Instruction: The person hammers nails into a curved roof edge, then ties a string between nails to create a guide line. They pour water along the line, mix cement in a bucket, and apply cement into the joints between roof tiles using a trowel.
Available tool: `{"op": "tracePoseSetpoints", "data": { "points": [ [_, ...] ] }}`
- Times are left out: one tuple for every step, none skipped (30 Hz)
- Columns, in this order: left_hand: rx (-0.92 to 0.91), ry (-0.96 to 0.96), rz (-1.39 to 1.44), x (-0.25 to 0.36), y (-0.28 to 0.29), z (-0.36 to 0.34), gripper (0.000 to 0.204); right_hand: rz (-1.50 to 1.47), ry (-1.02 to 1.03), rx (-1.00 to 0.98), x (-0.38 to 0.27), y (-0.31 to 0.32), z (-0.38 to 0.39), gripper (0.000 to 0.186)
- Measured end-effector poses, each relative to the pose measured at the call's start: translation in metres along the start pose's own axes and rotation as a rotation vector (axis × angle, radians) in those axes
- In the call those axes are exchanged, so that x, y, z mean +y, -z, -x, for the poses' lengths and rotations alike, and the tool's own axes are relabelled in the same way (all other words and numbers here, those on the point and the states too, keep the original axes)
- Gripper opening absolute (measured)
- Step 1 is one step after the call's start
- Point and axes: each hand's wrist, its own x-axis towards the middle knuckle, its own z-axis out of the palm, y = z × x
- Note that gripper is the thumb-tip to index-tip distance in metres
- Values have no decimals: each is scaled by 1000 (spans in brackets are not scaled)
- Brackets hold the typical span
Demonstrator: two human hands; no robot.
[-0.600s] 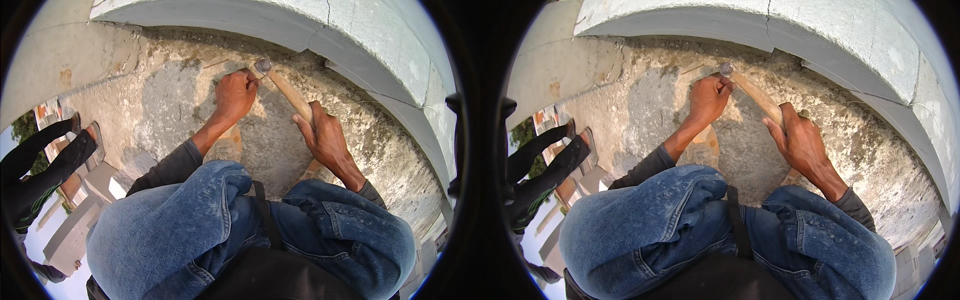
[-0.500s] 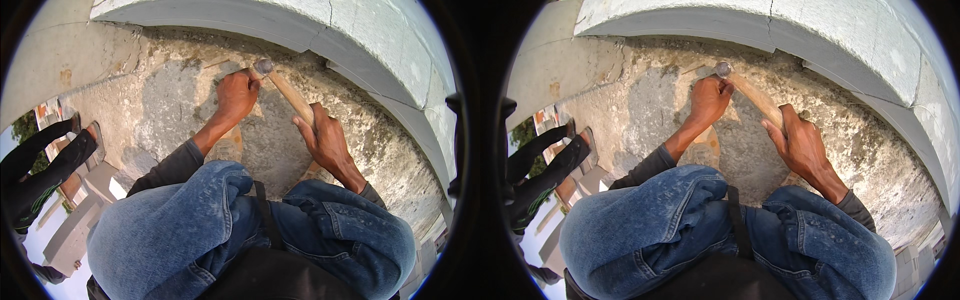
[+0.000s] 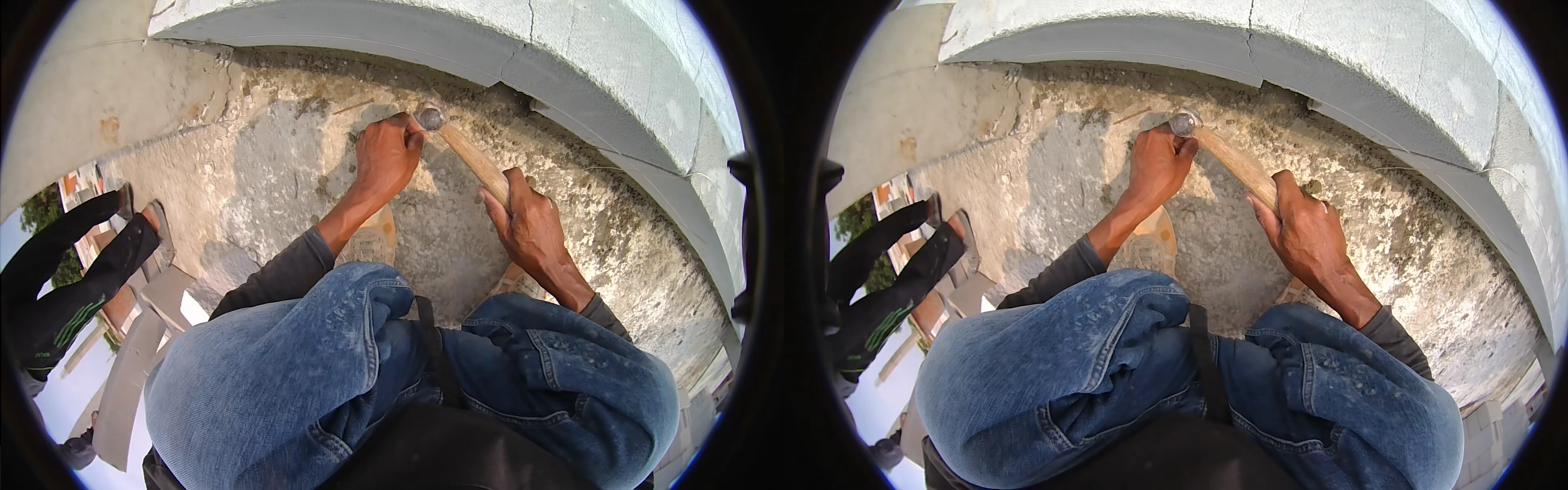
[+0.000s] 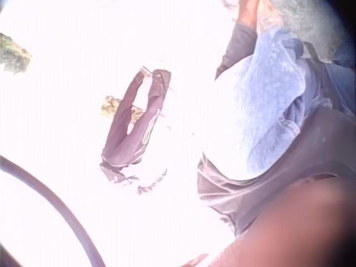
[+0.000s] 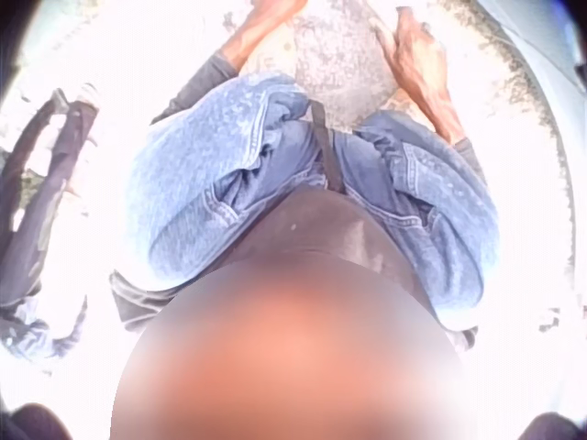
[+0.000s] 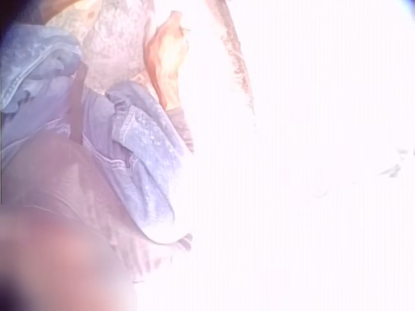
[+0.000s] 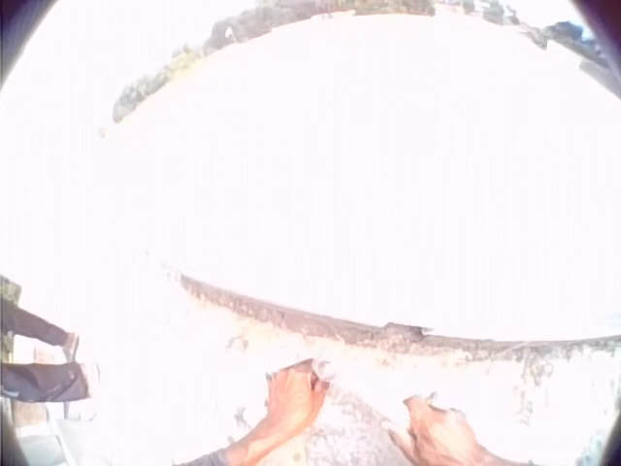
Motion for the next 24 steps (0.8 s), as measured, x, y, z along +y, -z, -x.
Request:
{"op": "tracePoseSetpoints", "data": {
  "points": [
    [8, -13, 8, 1, 0, 0, 7, 95, -13, -37, 1, 0, -7, 35],
    [15, -19, 26, 1, -2, -1, 7, 208, -83, -115, 2, 1, -11, 35],
    [20, -39, 43, -1, -4, -1, 8, 154, -52, -81, 2, 4, -11, 35],
    [21, -46, 67, -4, -6, -1, 10, 112, -75, -95, 1, 7, -9, 35],
    [15, -51, 92, -8, -8, 3, 13, 57, -110, -116, 0, 8, -5, 35],
    [34, -66, 127, -11, -10, 9, 13, 44, -117, -109, -2, 8, -2, 36],
    [56, -89, 164, -12, -12, 11, 12, 26, -130, -98, -2, 10, -2, 36],
    [81, -117, 202, -13, -14, 12, 12, 10, -142, -81, 0, 11, -3, 37],
    [99, -95, 235, -14, -16, 14, 10, 8, -123, -58, 1, 12, -4, 37],
    [114, -72, 266, -15, -15, 17, 9, 2, -106, -35, 2, 12, -4, 38],
    [128, -52, 295, -16, -14, 17, 8, -5, -89, -10, 3, 12, -3, 38],
    [113, -19, 307, -16, -13, 16, 8, -24, -107, -16, 4, 12, -4, 38],
    [98, 19, 321, -17, -11, 15, 8, -42, -125, -25, 6, 12, -4, 38],
    [76, 85, 331, -17, -10, 13, 9, -59, -164, -52, 7, 12, -4, 38],
    [70, 67, 320, -16, -9, 11, 9, -70, -134, -31, 8, 11, -5, 38],
    [56, 80, 305, -16, -9, 9, 9, -82, -126, -28, 8, 11, -5, 38],
    [39, 87, 305, -16, -9, 8, 9, -104, -129, -39, 8, 10, -4, 38],
    [23, 114, 278, -16, -8, 7, 9, -95, -117, -33, 8, 9, -4, 38],
    [8, 130, 267, -16, -9, 5, 10, -93, -115, -36, 8, 9, -4, 38],
    [10, 128, 271, -16, -9, 4, 10, -96, -117, -33, 8, 8, -4, 38],
    [8, 139, 271, -17, -10, 4, 10, -99, -113, -44, 8, 8, -3, 38],
    [27, 127, 288, -17, -12, 4, 10, -104, -110, -43, 8, 7, -4, 38],
    [33, 133, 312, -17, -14, 4, 10, -115, -115, -45, 8, 6, -4, 38],
    [45, 123, 302, -18, -15, 4, 10, -103, -89, -34, 8, 5, -4, 38]
  ]
}}
